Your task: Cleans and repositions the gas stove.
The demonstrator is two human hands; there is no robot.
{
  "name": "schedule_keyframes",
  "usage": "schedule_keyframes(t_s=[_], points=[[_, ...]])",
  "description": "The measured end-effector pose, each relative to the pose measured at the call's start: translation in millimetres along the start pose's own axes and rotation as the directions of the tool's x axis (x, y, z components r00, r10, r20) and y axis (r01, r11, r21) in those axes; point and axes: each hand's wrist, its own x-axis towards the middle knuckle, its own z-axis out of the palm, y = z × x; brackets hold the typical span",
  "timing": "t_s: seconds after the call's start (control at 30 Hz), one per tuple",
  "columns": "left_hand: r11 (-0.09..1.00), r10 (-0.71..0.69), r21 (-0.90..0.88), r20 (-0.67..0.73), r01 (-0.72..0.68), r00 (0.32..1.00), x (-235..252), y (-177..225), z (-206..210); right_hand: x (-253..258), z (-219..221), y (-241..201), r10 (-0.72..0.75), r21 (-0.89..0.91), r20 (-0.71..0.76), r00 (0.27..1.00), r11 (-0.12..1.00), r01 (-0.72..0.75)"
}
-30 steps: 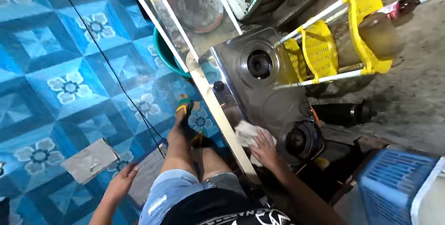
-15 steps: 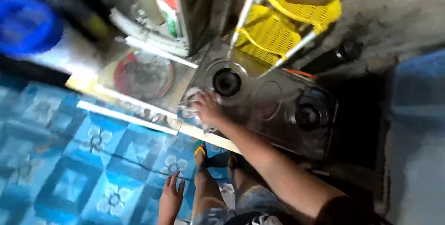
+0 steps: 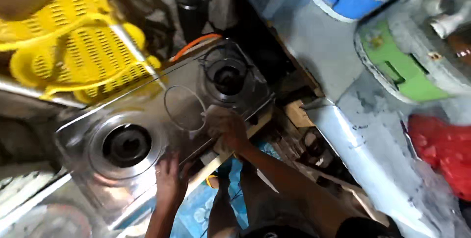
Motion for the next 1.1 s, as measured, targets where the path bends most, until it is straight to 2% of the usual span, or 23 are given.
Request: schedule_keyframes(t_s=[0.07,0.17,0.23,0.33,0.4,0.47,0.53,0.63,0.7,0.77,0.8,0.9,0.97,1.03,1.1], points=[[0.992,0.092,0.067,0.176,-0.105,0.98,36.5,20.7,19.0,21.6,-26.3,22.6,0.284,0.091,-0.026,0.958,0.955,-0.281],[0.905,0.372,0.116,0.253,-0.41,0.893,81.0,29.0,66.5,57.8,-56.1,61.7,0.574,0.237,-0.182,0.799,0.814,-0.531],[0.835,0.478,0.14,0.292,-0.532,0.828,100.1,27.6,94.2,78.5,-64.6,91.3,0.675,0.419,-0.304,0.673,0.728,-0.542],[0.795,0.489,0.222,0.313,-0.564,0.814,110.0,31.6,111.7,91.6,-56.8,124.2,0.796,0.723,-0.393,0.459,0.577,-0.381],[0.78,0.502,0.259,0.286,-0.57,0.816,109.4,30.6,114.8,83.2,-25.9,147.5,0.814,0.79,-0.415,0.406,0.544,-0.283],[0.774,0.499,0.28,0.282,-0.568,0.819,110.1,29.5,115.2,67.6,14.3,163.5,0.797,0.788,-0.445,0.409,0.566,-0.244],[0.766,0.504,0.295,0.276,-0.571,0.819,111.2,27.5,115.6,54.4,33.5,162.8,0.762,0.789,-0.455,0.46,0.585,-0.188],[0.749,0.508,0.323,0.28,-0.579,0.814,110.7,27.8,114.6,40.0,5.0,139.7,0.706,0.76,-0.352,0.615,0.599,-0.253],[0.737,0.522,0.332,0.276,-0.589,0.807,110.9,29.8,116.0,53.7,-23.9,123.8,0.634,0.703,-0.382,0.672,0.671,-0.233],[0.724,0.53,0.337,0.285,-0.602,0.798,111.7,29.1,116.6,82.1,-45.4,120.0,0.561,0.568,-0.532,0.635,0.792,-0.224],[0.717,0.534,0.342,0.291,-0.608,0.794,113.1,27.9,116.1,91.7,-54.5,125.6,0.559,0.547,-0.549,0.621,0.802,-0.238],[0.709,0.533,0.338,0.318,-0.619,0.784,113.5,26.3,114.4,94.0,-56.9,166.1,0.647,0.665,-0.551,0.528,0.722,-0.19],[0.709,0.541,0.329,0.315,-0.624,0.78,114.7,27.4,113.8,87.1,-36.1,189.0,0.703,0.718,-0.547,0.454,0.673,-0.178],[0.71,0.55,0.319,0.307,-0.628,0.777,114.8,27.0,113.3,75.5,-0.2,191.1,0.702,0.694,-0.564,0.435,0.688,-0.211],[0.723,0.547,0.299,0.303,-0.622,0.781,115.1,25.8,112.5,62.0,36.1,176.1,0.69,0.669,-0.57,0.446,0.705,-0.237]])
